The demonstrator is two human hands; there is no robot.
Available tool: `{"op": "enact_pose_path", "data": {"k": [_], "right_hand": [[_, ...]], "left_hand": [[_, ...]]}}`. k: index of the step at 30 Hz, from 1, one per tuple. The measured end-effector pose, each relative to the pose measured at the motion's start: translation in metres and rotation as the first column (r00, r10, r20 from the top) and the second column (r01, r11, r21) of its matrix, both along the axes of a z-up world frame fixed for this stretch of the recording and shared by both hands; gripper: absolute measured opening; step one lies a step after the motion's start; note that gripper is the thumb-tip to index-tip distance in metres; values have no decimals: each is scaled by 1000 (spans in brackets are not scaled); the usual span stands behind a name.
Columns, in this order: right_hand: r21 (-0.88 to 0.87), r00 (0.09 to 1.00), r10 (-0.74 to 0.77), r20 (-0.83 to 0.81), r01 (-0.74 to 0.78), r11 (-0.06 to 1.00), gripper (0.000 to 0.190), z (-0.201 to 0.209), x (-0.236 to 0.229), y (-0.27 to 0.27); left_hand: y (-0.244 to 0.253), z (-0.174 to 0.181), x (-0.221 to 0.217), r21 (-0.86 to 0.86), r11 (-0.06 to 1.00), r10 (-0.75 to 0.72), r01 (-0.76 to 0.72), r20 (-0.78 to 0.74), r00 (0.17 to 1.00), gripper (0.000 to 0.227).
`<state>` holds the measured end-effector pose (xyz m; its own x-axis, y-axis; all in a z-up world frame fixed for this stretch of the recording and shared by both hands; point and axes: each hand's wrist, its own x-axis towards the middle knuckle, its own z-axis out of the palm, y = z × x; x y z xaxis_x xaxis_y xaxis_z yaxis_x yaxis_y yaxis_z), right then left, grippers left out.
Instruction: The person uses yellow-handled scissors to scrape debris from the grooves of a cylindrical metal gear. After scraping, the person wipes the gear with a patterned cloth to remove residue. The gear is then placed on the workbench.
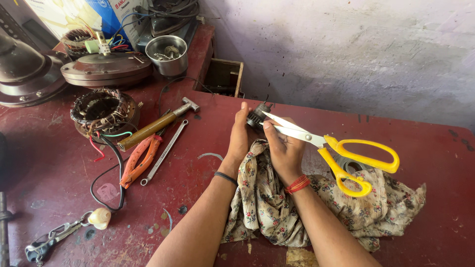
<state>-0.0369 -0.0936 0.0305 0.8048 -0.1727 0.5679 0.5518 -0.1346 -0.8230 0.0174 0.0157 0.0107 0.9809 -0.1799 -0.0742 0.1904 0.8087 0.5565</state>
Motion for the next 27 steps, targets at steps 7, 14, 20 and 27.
{"op": "enact_pose_path", "data": {"k": [7, 14, 20, 27], "right_hand": [[-24, 992, -123, -34, 122, 992, 22, -4, 6, -4], [82, 999, -42, -21, 44, 996, 25, -8, 10, -6], [147, 999, 48, 2, -47, 988, 19, -9, 8, -4], [-15, 999, -24, 41, 24, 1000, 19, -3, 3, -1]], "left_hand": [[4, 9, -3, -11, 1000, -5, 6, 36, 999, 30], [4, 2, -2, -38, 999, 22, -21, 14, 1000, 30], [4, -3, 3, -63, 998, 3, -3, 9, 1000, 32], [5, -1, 0, -41, 999, -7, 8, 36, 999, 34]]}}
